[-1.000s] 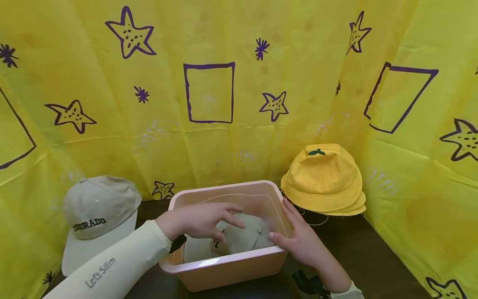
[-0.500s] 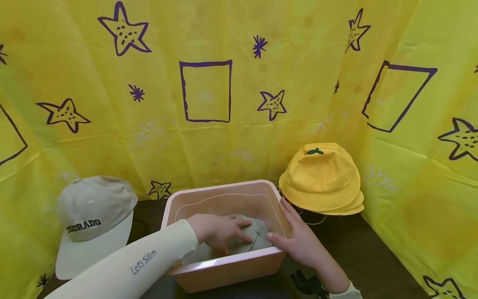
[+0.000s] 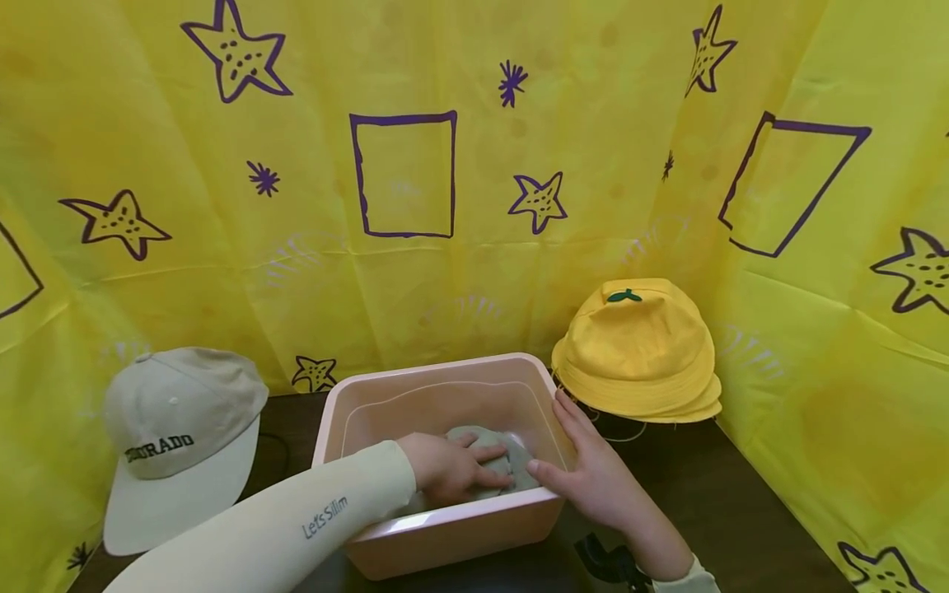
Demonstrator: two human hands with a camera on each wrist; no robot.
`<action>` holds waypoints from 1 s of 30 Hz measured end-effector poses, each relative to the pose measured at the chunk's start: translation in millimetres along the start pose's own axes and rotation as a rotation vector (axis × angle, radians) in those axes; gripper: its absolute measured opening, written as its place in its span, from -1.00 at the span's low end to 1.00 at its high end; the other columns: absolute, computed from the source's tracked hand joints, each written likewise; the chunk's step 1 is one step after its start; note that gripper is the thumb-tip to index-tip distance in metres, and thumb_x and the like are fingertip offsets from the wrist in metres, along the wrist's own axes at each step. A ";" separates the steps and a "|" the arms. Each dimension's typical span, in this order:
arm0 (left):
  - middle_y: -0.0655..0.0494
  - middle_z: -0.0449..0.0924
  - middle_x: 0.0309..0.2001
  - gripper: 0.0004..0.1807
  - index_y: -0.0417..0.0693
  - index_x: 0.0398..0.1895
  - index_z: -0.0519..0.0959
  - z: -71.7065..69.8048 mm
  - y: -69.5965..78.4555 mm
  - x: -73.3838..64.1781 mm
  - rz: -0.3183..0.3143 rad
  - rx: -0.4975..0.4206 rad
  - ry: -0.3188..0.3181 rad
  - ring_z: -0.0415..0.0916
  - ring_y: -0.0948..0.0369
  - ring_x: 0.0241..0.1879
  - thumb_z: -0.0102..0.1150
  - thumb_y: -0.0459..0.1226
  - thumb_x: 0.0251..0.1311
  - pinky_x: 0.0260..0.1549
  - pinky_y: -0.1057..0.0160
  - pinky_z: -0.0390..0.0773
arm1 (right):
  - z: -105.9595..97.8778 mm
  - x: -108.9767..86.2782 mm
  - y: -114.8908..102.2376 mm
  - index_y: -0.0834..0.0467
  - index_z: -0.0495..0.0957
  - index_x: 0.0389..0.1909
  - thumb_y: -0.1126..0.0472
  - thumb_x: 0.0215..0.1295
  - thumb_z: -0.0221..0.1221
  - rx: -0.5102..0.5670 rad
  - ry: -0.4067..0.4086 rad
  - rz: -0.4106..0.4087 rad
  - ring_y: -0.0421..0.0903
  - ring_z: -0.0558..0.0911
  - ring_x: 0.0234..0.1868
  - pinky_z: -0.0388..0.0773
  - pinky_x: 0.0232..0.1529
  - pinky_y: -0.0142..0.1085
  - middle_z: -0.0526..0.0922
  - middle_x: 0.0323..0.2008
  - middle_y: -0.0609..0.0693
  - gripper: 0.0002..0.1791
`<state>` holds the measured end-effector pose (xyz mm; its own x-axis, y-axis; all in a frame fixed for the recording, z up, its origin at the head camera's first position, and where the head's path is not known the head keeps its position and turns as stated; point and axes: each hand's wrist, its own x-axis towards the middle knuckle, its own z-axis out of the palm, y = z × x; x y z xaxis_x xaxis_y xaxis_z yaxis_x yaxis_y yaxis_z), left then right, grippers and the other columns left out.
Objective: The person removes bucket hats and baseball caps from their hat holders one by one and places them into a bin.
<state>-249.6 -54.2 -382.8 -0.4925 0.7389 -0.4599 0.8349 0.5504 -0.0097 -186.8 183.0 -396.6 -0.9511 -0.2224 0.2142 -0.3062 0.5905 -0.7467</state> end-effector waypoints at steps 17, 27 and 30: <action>0.38 -0.23 0.58 -0.35 0.73 0.51 0.05 19.9 1.1 23.3 -0.034 0.102 -0.051 -0.14 0.04 0.52 -0.02 -0.02 0.47 0.33 -0.13 0.14 | -0.1 1.7 -0.2 0.17 0.08 0.56 -0.23 0.21 0.31 -0.015 -0.010 0.017 0.17 0.01 0.50 0.07 0.32 0.27 -0.05 0.57 0.03 0.05; 0.40 -0.18 0.58 -0.36 0.73 0.51 0.07 24.3 2.1 26.7 -0.041 0.168 -0.020 -0.04 0.05 0.50 -0.01 -0.01 0.46 0.29 -0.19 0.19 | -1.0 0.8 -3.1 0.17 0.08 0.56 -0.23 0.22 0.31 -0.025 -0.010 0.019 0.17 0.03 0.50 0.10 0.31 0.27 -0.04 0.57 0.01 0.04; 0.38 -0.17 0.58 -0.35 0.73 0.51 0.07 25.3 2.6 26.2 -0.028 0.216 -0.004 0.00 0.06 0.48 0.01 -0.01 0.46 0.27 -0.17 0.22 | -0.5 0.8 -2.5 0.17 0.08 0.56 -0.22 0.22 0.31 -0.023 -0.008 0.019 0.17 0.03 0.50 0.10 0.31 0.27 -0.04 0.57 0.02 0.04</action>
<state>-254.0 -43.2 -417.3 -0.5157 0.7224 -0.4607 0.8543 0.4746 -0.2121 -186.9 181.7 -394.2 -0.9564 -0.2175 0.1950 -0.2893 0.6125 -0.7356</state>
